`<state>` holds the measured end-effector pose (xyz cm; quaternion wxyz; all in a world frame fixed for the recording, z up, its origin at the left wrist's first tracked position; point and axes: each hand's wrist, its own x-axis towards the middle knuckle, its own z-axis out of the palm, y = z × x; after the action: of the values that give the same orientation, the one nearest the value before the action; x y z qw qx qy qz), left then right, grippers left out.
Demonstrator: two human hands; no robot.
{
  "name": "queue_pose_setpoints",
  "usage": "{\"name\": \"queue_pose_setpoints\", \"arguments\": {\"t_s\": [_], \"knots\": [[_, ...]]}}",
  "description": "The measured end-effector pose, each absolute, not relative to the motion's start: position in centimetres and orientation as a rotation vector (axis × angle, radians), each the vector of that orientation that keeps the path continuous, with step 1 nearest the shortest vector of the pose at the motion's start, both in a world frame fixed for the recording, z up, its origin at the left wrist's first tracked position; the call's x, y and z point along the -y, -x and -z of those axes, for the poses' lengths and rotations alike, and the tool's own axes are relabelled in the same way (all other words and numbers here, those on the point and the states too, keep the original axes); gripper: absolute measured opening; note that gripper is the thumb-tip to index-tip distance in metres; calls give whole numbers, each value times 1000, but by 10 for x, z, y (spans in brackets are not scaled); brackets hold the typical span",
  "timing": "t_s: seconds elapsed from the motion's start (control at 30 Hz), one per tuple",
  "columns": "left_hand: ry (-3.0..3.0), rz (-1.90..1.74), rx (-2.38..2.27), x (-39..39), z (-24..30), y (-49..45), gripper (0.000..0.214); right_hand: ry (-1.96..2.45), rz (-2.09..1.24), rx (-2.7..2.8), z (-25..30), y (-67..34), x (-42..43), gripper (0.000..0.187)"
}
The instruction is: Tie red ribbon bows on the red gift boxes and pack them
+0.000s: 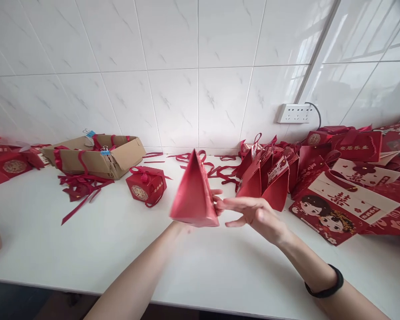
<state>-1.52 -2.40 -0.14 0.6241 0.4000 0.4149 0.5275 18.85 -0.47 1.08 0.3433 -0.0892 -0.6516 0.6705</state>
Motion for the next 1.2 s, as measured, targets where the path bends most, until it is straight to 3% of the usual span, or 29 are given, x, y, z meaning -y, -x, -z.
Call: {"name": "queue_pose_setpoints", "arguments": {"t_s": [0.23,0.4,0.47,0.63,0.97,1.2], "knots": [[-639,-1009,-828,31,-2,19,87,-32,-1975,1776,-22,-184,21,42],[-608,-1134,-883,31,0,5,33,233,-1813,1605,-15,-180,16,47],[-568,-1206,-902,26,0,0,23,367,-1736,1550,-13,-180,13,47],[-479,-1268,-913,14,1,-1,18,431,-1735,1498,-11,-180,8,40],[-597,-1204,-879,11,3,2,41,527,-1737,1461,-6,-184,-8,42],[-827,-1166,-759,5,14,6,37,612,-1577,1667,-6,-183,-3,41]]}}
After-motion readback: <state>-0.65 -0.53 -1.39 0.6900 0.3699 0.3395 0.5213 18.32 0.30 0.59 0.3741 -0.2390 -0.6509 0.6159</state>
